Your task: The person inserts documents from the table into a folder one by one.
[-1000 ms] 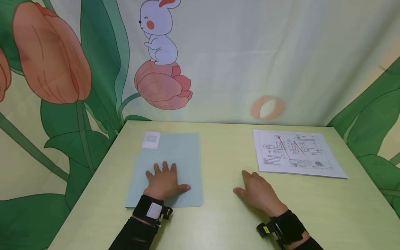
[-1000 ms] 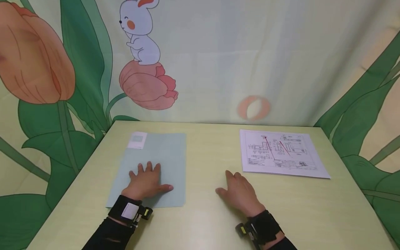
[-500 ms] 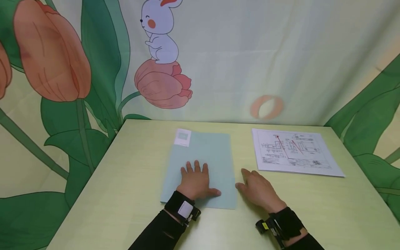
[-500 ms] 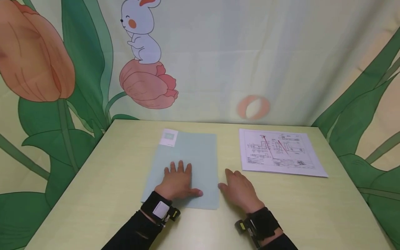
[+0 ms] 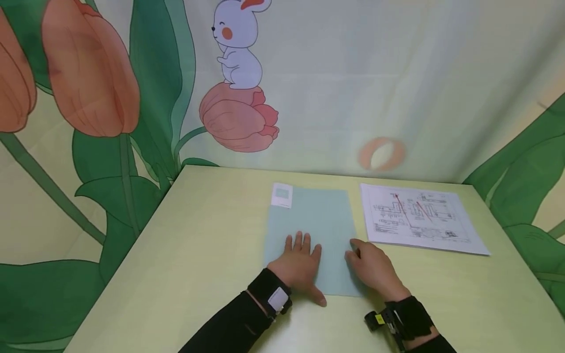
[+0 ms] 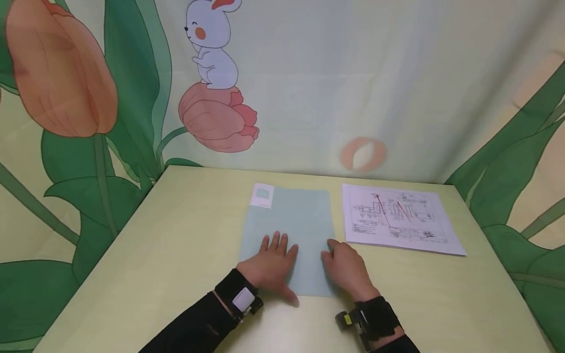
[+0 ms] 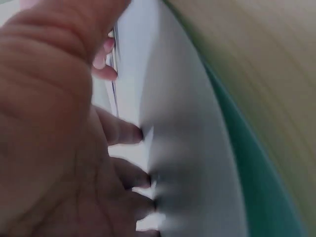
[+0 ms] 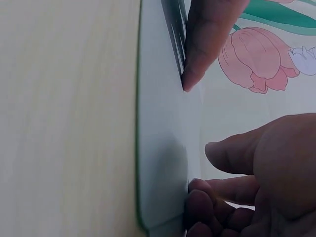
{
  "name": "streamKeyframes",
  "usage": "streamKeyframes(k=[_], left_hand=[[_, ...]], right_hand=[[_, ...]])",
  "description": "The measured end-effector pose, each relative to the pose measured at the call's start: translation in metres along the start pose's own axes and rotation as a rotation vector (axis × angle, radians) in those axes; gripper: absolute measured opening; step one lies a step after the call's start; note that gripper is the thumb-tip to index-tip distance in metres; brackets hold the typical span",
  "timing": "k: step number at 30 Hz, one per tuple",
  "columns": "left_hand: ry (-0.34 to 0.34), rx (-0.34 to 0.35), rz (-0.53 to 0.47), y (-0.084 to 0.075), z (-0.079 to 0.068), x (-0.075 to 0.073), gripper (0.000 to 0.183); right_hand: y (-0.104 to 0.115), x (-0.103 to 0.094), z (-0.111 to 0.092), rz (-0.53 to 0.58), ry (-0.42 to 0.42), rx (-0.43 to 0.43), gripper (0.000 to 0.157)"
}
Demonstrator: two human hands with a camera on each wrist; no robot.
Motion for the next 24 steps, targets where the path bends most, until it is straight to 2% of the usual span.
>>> streamKeyframes(k=[5, 12, 17, 20, 24], left_hand=[[-0.003, -0.012, 0.063, -0.011, 0.004, -0.003, 0.116], [0.010, 0.047, 0.085, -0.023, 0.010, -0.006, 0.092], [0.018, 0.074, 0.087, -0.026, 0.010, -0.008, 0.095], [-0.064, 0.070, -0.012, -0.013, 0.003, -0.015, 0.094], [-0.205, -0.029, -0.212, 0.023, -0.014, -0.024, 0.102]], right_hand=[[-0.006, -0.001, -0.002, 0.047, -0.044, -0.001, 0.045], [-0.022, -0.006, -0.005, 0.176, -0.126, 0.046, 0.043], [-0.030, -0.011, -0.007, 0.206, -0.152, 0.083, 0.042], [-0.031, -0.014, -0.007, 0.193, -0.161, 0.095, 0.041], [-0.029, -0.018, -0.009, 0.181, -0.148, 0.093, 0.042]])
Point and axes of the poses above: each hand's wrist, its own z-axis towards the middle knuckle, its own x-axis out of the palm, y = z × x, the point moved 3 cm from there along z, towards the middle knuckle, and after that the axes turned 7 degrees about y, right-handed, at the moved point
